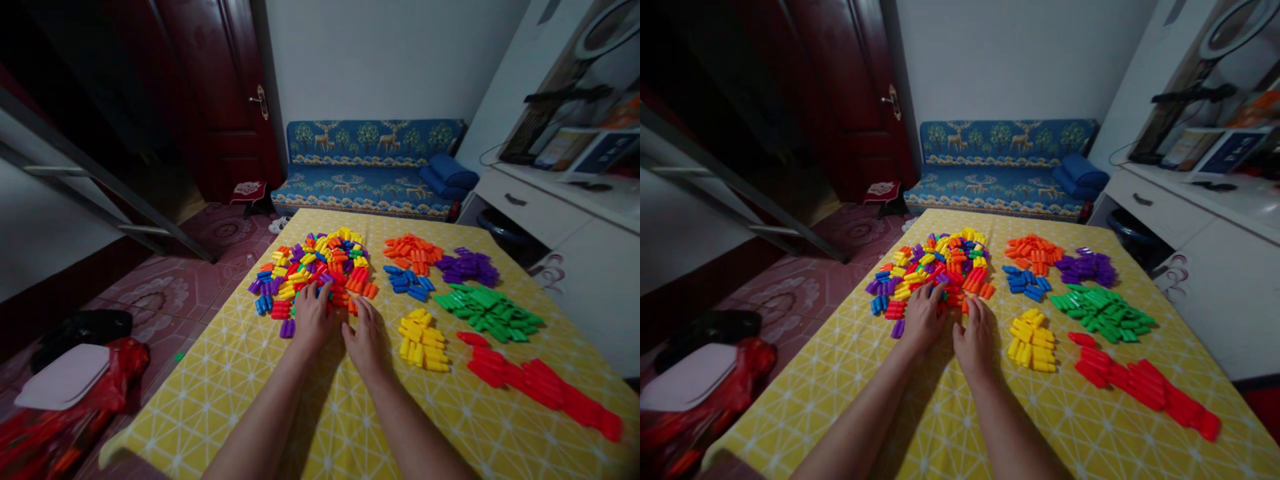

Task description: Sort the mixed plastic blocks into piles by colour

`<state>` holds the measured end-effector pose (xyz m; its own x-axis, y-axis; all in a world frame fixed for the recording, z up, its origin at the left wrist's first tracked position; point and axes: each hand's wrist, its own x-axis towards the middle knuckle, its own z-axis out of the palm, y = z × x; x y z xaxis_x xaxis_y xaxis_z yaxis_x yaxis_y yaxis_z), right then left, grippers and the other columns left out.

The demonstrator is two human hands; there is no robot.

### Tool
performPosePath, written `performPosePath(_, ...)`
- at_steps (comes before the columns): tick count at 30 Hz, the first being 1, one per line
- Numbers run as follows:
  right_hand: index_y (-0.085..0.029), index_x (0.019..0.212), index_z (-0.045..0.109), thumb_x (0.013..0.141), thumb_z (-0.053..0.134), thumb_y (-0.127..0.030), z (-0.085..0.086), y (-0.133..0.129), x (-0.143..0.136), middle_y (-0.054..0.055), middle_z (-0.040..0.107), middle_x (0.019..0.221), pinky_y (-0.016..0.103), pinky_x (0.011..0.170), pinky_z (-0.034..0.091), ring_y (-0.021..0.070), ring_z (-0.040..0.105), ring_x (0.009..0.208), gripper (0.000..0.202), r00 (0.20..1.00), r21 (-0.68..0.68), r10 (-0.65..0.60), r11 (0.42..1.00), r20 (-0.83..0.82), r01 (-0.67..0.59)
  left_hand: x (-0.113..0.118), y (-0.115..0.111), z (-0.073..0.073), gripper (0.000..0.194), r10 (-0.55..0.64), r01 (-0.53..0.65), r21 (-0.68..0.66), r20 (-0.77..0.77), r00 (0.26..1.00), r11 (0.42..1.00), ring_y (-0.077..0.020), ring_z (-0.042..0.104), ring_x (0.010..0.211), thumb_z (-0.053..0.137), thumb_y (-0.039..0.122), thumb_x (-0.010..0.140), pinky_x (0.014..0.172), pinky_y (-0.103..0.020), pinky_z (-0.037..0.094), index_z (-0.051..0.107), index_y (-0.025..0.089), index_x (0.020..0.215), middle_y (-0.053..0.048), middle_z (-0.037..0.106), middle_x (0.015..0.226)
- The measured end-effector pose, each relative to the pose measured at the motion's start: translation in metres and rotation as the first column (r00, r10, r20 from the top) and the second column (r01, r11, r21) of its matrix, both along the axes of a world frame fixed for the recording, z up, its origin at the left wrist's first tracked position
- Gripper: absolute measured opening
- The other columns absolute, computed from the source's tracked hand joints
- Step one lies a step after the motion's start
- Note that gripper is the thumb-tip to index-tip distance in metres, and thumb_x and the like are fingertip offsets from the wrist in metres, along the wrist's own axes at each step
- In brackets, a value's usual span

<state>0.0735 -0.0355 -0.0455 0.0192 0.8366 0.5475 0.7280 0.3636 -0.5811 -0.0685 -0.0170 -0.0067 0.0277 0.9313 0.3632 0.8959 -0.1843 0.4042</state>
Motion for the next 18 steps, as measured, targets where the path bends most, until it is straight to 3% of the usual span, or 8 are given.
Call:
performPosePath(6, -0.014, 0.126, 0.052, 0.08, 0.055, -0.018, -0.003, 0.0, 0.001, 0.017, 0.056, 0.13, 0.049, 0.104, 0.043, 0.0282, 0.047, 0.126, 0.047, 1.0, -0.01, -0.009, 1.0, -0.005, 0.009, -0.016, 0.01, -0.006, 0.068, -0.172, 0.176, 0.006, 0.234, 0.957, 0.984, -0.0282, 0.057, 0.115, 0.063, 0.01, 0.069, 0.097, -0.042, 0.048, 0.051, 0.02, 0.135, -0.012, 0.057, 0.13)
performPosePath(11, -0.016, 0.127, 0.052, 0.08, 0.057, -0.019, 0.004, 0.0, 0.002, 0.015, 0.056, 0.13, 0.048, 0.102, 0.045, 0.0279, 0.049, 0.125, 0.048, 0.999, 0.014, -0.008, 1.0, -0.035, 0.009, -0.019, 0.012, -0.001, 0.054, -0.143, 0.112, 0.092, 0.52, 0.842, 0.989, -0.0274, 0.063, 0.107, 0.065, 0.012, 0.067, 0.097, -0.043, 0.048, 0.062, 0.019, 0.121, -0.009, 0.068, 0.114)
performPosePath(15, -0.016, 0.129, 0.051, 0.087, 0.055, -0.026, 0.014, -0.004, 0.002, 0.015, 0.057, 0.13, 0.047, 0.103, 0.045, 0.0254, 0.051, 0.124, 0.044, 0.988, 0.079, 0.039, 0.997, -0.151, -0.028, -0.013, 0.008, 0.011, 0.057, -0.043, 0.087, -0.015, 0.783, 0.621, 0.996, -0.0234, 0.067, 0.096, 0.074, 0.02, 0.065, 0.089, -0.037, 0.053, 0.062, 0.017, 0.12, -0.007, 0.07, 0.108)
performPosePath(18, -0.017, 0.135, 0.046, 0.093, 0.049, -0.031, 0.014, -0.007, 0.001, 0.015, 0.055, 0.134, 0.045, 0.103, 0.045, 0.0237, 0.051, 0.125, 0.045, 0.954, 0.07, 0.098, 0.994, -0.282, -0.082, -0.007, 0.004, 0.015, 0.063, -0.016, 0.241, -0.094, 0.909, 0.417, 0.966, -0.0206, 0.068, 0.087, 0.081, 0.027, 0.061, 0.081, -0.032, 0.055, 0.061, 0.016, 0.119, -0.007, 0.071, 0.103)
